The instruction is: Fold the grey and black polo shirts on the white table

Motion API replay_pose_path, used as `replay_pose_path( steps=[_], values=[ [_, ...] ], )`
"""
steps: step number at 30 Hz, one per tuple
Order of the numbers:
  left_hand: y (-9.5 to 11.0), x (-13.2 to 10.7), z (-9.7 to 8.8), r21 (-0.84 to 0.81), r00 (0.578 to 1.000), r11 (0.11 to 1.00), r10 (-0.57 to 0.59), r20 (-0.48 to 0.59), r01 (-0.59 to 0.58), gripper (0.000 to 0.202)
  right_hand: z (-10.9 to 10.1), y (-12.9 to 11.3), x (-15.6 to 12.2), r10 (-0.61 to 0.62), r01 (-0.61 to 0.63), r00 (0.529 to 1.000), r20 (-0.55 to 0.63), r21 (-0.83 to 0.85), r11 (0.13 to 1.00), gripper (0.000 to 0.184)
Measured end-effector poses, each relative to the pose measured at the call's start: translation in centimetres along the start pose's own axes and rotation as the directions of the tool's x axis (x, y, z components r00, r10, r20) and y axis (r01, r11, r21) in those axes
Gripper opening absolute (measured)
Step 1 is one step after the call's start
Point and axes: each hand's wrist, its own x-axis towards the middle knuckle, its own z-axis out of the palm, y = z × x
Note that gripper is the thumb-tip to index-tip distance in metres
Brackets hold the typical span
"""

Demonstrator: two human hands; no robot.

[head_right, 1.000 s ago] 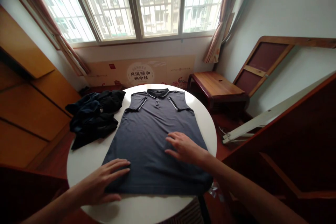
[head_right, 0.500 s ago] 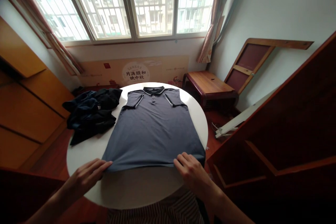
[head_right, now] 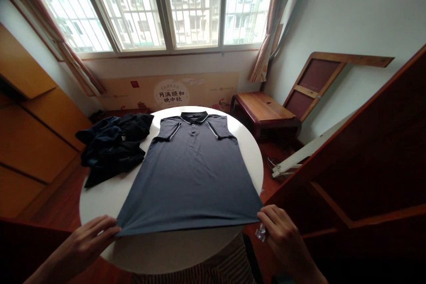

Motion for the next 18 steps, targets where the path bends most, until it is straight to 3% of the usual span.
replay_pose_path(
  steps=[6,11,15,18],
  values=[
    [0.2,-0.1,0.4,-0.028,1.000,1.000,-0.002,0.010,0.002,0.034,-0.4,0.2,0.9,-0.042,0.043,0.998,-0.035,0.038,0.998,0.038],
    [-0.3,-0.3,-0.3,-0.113,0.999,0.993,-0.041,-0.030,0.038,0.035,-1.5,0.8,1.4,-0.109,0.106,0.994,0.010,0.163,0.981,0.035],
    [-1.3,-0.7,-0.7,-0.128,0.998,0.991,-0.051,-0.029,0.047,0.036,-2.0,1.8,1.0,-0.046,0.061,0.996,-0.081,0.204,0.977,0.030],
    [-1.6,-0.7,-0.5,-0.090,0.995,0.996,-0.031,-0.096,0.022,0.034,-1.9,2.3,0.9,0.038,0.000,0.988,-0.149,0.249,0.968,0.029]
  ],
)
